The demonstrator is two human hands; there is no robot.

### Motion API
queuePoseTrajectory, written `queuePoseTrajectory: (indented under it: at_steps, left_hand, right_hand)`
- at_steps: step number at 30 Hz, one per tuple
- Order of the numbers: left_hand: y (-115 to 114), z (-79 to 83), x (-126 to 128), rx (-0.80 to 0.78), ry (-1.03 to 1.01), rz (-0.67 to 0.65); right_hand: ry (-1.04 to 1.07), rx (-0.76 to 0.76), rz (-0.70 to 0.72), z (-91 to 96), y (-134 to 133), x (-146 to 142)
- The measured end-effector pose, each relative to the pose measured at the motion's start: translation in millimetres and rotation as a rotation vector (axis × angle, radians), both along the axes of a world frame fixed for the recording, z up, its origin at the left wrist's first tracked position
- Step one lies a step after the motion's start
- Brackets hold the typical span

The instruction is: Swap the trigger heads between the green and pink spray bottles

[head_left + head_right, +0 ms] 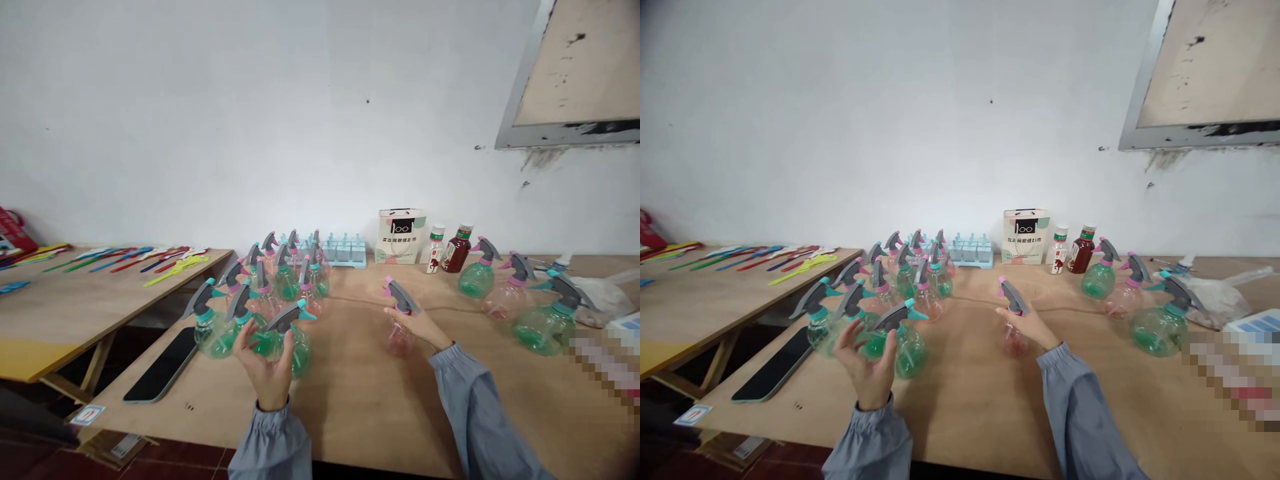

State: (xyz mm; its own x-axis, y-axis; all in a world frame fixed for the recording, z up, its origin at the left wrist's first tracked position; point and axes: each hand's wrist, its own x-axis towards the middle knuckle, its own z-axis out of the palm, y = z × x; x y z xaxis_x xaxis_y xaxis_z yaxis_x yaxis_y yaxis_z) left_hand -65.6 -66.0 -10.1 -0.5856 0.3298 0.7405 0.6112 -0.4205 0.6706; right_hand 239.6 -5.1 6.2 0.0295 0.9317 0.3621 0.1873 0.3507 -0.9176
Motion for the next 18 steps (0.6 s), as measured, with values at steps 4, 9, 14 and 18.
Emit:
queuePoseTrajectory:
  at_steps: [4,9,14,18]
  left_hand:
    - [11,-27.3,10,-0.351,0.022,-0.16]
    - [41,-26.1,40,-0.58,0.234,-0.233]
    - [85,-13.0,74,-0.617,0.349,-0.252]
    - [102,-21.7,88,-0.541,0.329,-0.238]
  right_hand:
    - [0.002,-0.104,-0.015,0.4,3,3]
    - [0.106,-0.121,-0.043,-3.5,12,10]
    - [0.446,-0.126,0.025,-15.1,16,17]
    - [0.537,-0.184,0.045,-18.1,13,18]
